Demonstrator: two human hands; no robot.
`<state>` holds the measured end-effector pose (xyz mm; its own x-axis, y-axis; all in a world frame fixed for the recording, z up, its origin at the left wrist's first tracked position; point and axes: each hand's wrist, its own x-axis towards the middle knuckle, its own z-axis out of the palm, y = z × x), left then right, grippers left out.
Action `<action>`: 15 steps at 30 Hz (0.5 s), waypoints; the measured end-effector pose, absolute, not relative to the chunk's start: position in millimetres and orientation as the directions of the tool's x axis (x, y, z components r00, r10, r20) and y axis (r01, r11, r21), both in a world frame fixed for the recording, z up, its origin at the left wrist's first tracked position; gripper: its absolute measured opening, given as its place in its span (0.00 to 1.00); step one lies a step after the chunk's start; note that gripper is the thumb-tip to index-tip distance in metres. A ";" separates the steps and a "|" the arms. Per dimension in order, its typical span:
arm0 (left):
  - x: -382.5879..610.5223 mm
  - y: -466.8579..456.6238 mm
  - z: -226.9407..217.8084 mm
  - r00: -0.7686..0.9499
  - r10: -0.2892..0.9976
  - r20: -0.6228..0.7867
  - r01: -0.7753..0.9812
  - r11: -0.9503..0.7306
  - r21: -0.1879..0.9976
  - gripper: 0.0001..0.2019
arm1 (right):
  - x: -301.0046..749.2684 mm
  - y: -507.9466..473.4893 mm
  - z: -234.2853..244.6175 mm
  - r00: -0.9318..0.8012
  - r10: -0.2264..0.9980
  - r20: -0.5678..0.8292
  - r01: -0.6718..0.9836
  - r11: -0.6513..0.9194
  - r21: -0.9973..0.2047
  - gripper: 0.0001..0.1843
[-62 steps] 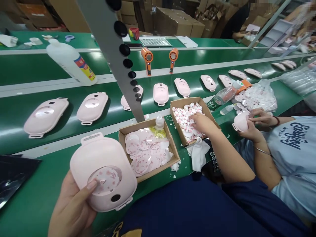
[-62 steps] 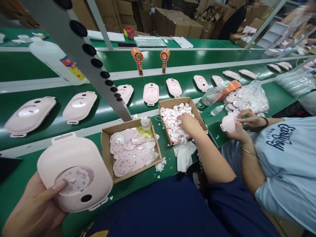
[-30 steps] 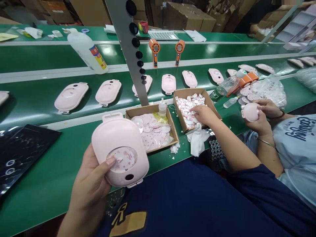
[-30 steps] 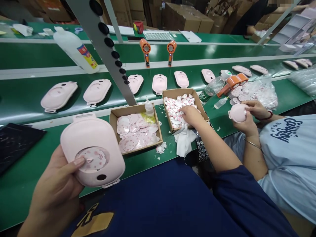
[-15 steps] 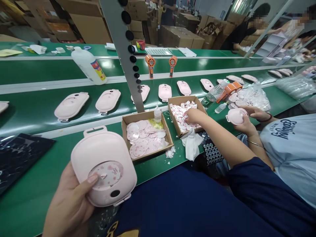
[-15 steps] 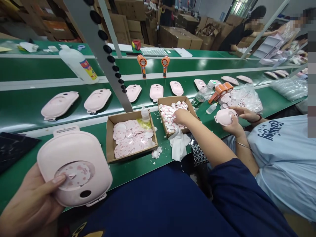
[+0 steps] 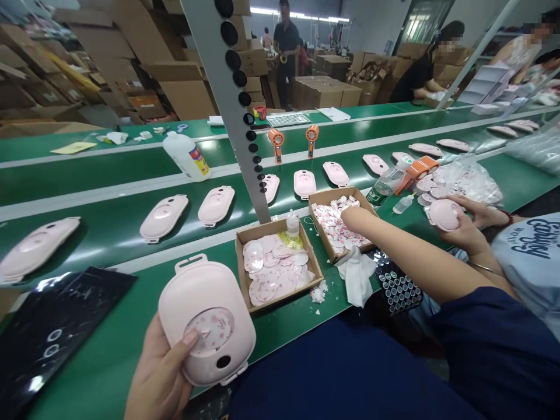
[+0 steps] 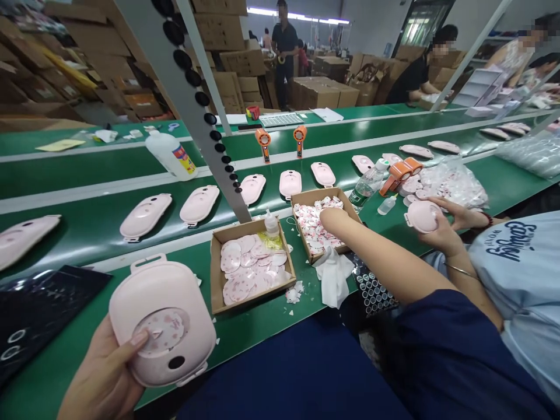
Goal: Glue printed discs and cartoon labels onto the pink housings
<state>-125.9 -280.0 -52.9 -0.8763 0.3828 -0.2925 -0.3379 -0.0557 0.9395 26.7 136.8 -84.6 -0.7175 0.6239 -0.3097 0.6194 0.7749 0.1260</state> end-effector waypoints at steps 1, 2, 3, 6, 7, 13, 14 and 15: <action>-129.3 -280.2 -54.6 -0.874 0.387 -0.294 -0.340 -0.055 0.939 0.38 | 31.2 133.8 -84.3 -0.709 0.627 -0.323 0.621 0.772 0.136 0.18; -132.7 -280.1 -56.2 -0.870 0.390 -0.302 -0.348 -0.051 0.936 0.38 | 35.8 130.4 -83.5 -0.696 0.629 -0.346 0.620 0.770 0.152 0.18; -135.9 -279.8 -57.7 -0.864 0.395 -0.312 -0.358 -0.046 0.933 0.39 | 40.4 126.9 -82.4 -0.685 0.629 -0.367 0.616 0.769 0.168 0.18; -142.3 -276.8 -60.8 -0.853 0.407 -0.328 -0.374 -0.038 0.927 0.39 | 52.3 117.3 -78.9 -0.697 0.617 -0.365 0.590 0.783 0.195 0.16; -143.1 -275.3 -61.1 -0.851 0.411 -0.328 -0.374 -0.034 0.927 0.39 | 55.2 114.8 -78.3 -0.708 0.611 -0.353 0.581 0.789 0.200 0.16; -138.4 -265.1 -54.2 -0.861 0.419 -0.289 -0.321 -0.005 0.947 0.38 | 63.0 112.6 -85.1 -0.766 0.584 -0.269 0.545 0.812 0.211 0.18; -136.7 -263.5 -52.4 -0.867 0.412 -0.280 -0.309 -0.004 0.951 0.38 | 63.5 113.6 -87.6 -0.771 0.582 -0.259 0.543 0.813 0.212 0.18; -135.0 -262.1 -51.0 -0.873 0.406 -0.271 -0.299 -0.006 0.954 0.38 | 63.9 114.6 -90.3 -0.775 0.581 -0.249 0.542 0.813 0.213 0.18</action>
